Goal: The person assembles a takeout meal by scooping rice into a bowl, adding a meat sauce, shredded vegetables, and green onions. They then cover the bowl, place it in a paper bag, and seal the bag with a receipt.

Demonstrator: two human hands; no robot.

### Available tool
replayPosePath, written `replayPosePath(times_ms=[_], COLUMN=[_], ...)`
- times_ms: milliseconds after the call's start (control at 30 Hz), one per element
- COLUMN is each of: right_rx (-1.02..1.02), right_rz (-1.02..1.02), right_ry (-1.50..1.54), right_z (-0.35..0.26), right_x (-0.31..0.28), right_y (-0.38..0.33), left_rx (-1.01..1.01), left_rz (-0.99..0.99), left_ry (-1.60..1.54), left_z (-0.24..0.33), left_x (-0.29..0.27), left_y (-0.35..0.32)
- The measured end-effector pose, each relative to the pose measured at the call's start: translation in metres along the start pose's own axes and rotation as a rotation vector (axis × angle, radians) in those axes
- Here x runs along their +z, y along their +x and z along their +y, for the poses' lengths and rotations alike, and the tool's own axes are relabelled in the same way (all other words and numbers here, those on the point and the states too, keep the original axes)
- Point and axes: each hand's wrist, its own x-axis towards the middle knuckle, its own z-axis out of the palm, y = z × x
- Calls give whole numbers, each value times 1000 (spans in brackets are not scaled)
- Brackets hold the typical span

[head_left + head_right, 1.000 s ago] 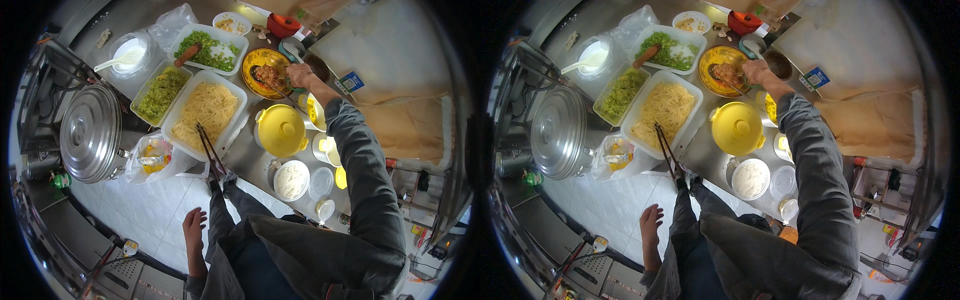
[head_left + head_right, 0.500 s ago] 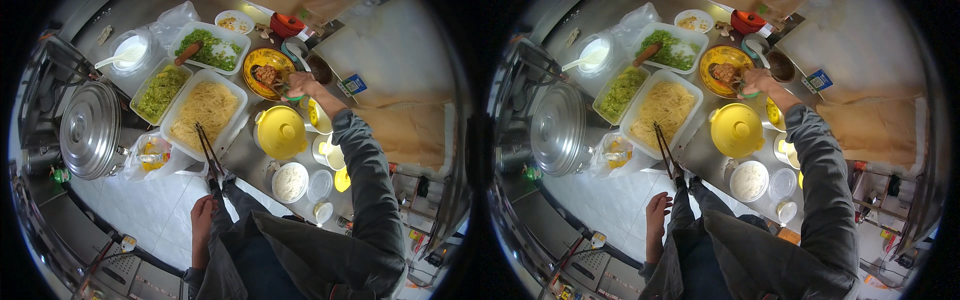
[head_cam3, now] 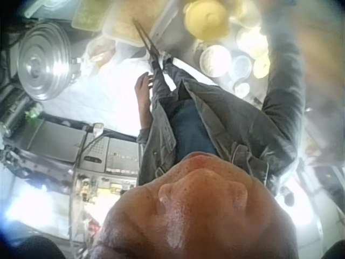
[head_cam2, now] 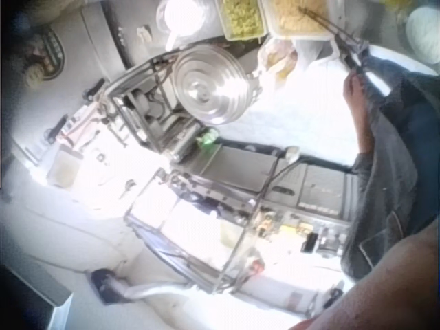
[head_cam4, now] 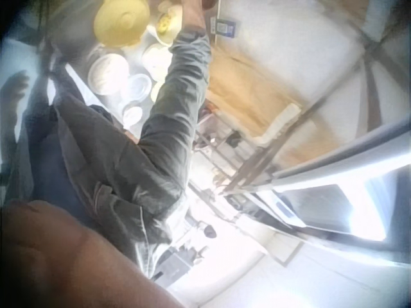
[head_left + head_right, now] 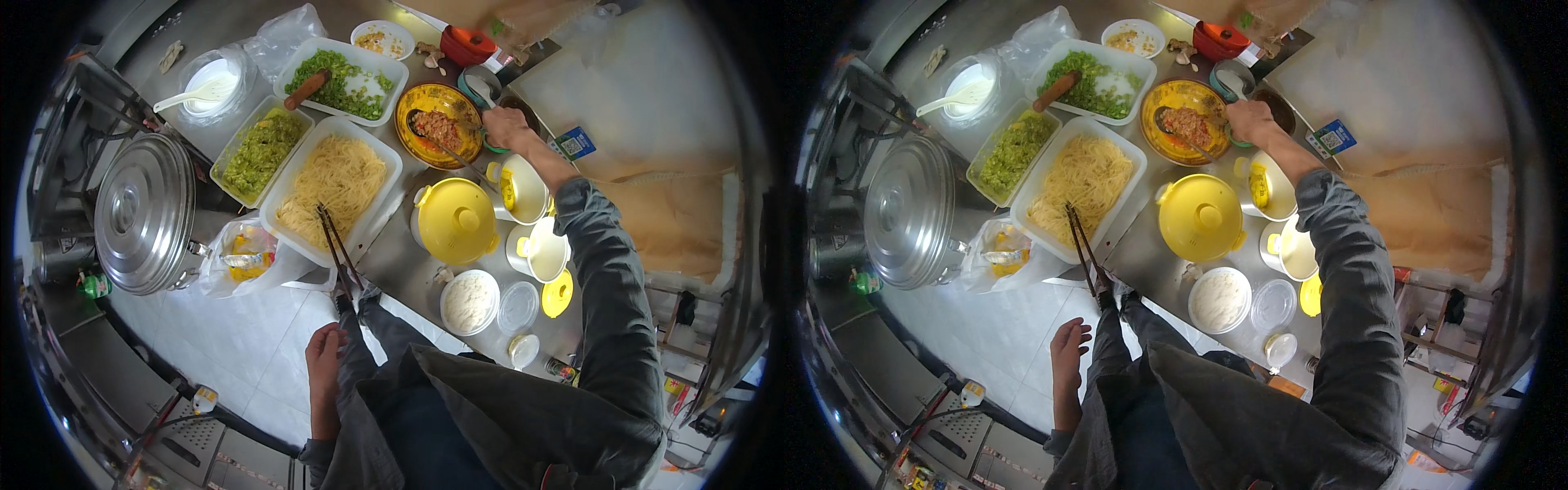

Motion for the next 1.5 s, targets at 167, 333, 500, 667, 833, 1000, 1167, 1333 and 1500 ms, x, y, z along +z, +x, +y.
replayPosePath(times_ms=[167,333,500,667,833,1000,1167,1333,1500], right_rx=[5,97,26,110,181,52,81,81,133], right_rz=[-170,-134,5,-39,-116,-132,-104,-109,-108], right_ry=[42,112,16,62,156,222,281,291,324], right_z=[-22,-43,-43,-18,5,15,25,42,55], right_x=[-6,13,19,14,-6,2,11,13,19], right_y=[0,26,25,9,-16,-7,-1,-7,-20], left_rx=[6,53,281,1247,1288,1424,1421,1272,1201], left_rz=[-4,-108,-461,-376,-397,-232,-416,-355,-450], left_ry=[30,8,189,940,1538,1695,1668,1257,1664], left_z=[1,17,87,152,143,101,124,159,175], left_x=[1,22,106,236,372,414,407,398,392], left_y=[1,8,34,50,103,132,129,177,203])
